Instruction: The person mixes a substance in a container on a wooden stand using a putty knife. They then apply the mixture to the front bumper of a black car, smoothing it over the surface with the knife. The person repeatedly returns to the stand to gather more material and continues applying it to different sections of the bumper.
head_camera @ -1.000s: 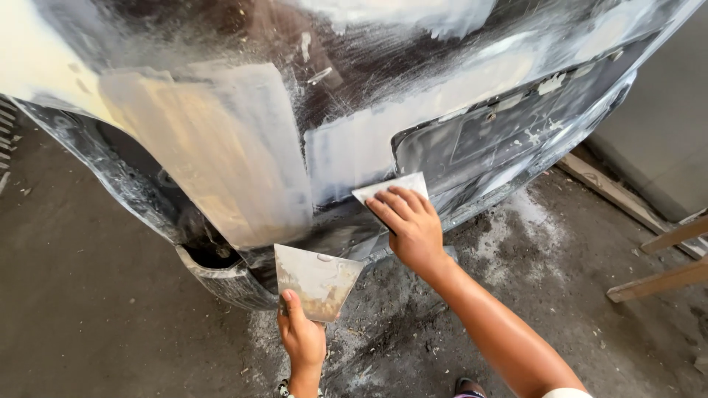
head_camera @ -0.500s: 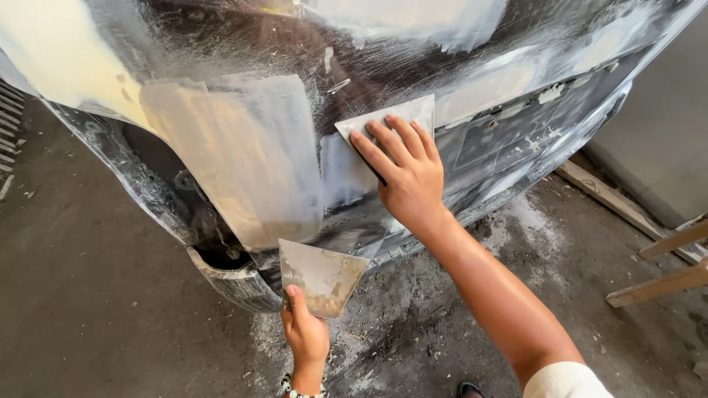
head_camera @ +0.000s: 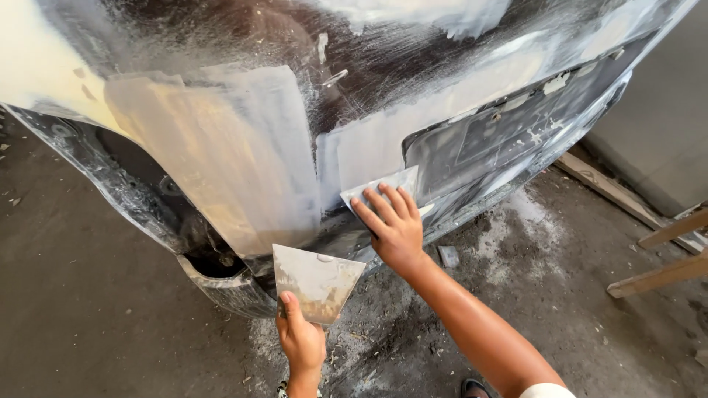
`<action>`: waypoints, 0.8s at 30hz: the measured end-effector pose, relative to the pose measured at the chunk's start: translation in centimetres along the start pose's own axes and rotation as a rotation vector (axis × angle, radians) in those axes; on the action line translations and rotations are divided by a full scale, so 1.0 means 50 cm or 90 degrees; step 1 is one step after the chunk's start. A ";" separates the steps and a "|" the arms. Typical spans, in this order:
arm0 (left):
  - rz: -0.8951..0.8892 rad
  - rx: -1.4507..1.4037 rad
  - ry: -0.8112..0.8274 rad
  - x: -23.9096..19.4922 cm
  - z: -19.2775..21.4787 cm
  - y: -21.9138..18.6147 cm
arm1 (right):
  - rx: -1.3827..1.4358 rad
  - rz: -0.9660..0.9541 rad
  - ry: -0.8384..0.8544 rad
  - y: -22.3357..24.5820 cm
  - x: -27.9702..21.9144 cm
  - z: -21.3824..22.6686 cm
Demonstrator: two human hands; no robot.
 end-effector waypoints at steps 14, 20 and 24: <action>0.005 -0.008 -0.017 -0.029 0.031 -0.036 | 0.047 0.028 -0.006 0.074 0.157 0.151; 0.007 0.002 0.008 -0.027 0.001 -0.082 | -0.013 0.043 -0.057 0.086 0.258 0.170; -0.003 0.005 -0.006 -0.021 0.003 -0.086 | -0.044 0.035 -0.052 0.085 0.251 0.141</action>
Point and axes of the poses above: each hand's wrist, its own x-axis towards the middle knuckle, its own z-axis out of the back of the hand, y = z × x, the point moved 5 cm from there along x, towards the middle knuckle, and after that the axes turned 6 degrees about -y, right-handed, at the moved point
